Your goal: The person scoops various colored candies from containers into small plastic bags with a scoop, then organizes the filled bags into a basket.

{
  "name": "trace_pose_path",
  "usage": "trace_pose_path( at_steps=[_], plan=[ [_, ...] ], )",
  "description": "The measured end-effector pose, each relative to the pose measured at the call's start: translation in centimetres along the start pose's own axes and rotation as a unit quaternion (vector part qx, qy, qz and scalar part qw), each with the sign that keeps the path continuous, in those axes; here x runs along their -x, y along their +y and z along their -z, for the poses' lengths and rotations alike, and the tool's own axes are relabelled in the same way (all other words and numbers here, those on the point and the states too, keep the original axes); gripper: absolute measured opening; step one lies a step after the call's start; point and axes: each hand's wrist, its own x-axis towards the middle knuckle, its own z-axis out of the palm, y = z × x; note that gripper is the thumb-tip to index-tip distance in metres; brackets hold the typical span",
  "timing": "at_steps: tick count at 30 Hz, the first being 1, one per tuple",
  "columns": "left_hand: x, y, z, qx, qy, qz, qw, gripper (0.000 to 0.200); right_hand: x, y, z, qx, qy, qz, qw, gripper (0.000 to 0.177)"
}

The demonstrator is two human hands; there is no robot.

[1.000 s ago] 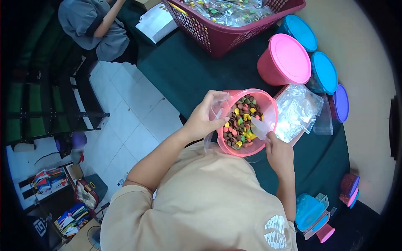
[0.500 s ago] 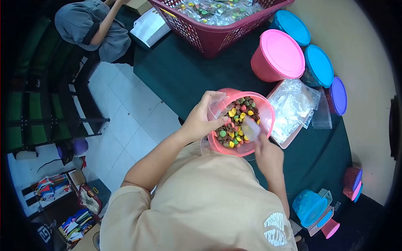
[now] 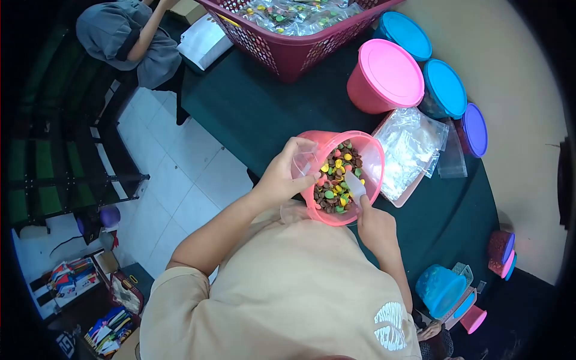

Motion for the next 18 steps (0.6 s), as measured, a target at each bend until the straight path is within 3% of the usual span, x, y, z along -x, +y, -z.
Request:
trace_pose_path(
  at_steps=[5, 9, 11, 15, 18],
  plan=[
    [-0.1, 0.0, -0.1, -0.015, 0.006, 0.022, 1.000, 0.052, 0.5, -0.8, -0.2, -0.087, -0.069, 0.044, 0.993, 0.027],
    [-0.1, 0.8, -0.3, -0.078, 0.017, 0.023, 0.997, 0.054, 0.2, -1.2, -0.1, -0.115, -0.039, 0.042, 0.992, 0.025],
    [0.0, 0.8, -0.3, -0.094, 0.016, 0.011, 0.995, 0.054, 0.1, -0.3, 0.4, -0.064, 0.037, 0.025, 0.997, 0.022],
    [0.2, 0.6, -0.4, -0.086, 0.031, 0.023, 0.996, 0.054, 0.2, 1.1, 0.7, 0.029, 0.074, -0.022, 0.997, 0.020],
    [0.3, 0.2, -0.3, -0.099, 0.046, 0.025, 0.994, 0.053, 0.7, 0.1, 0.1, 0.017, 0.018, -0.003, 1.000, 0.019]
  ],
)
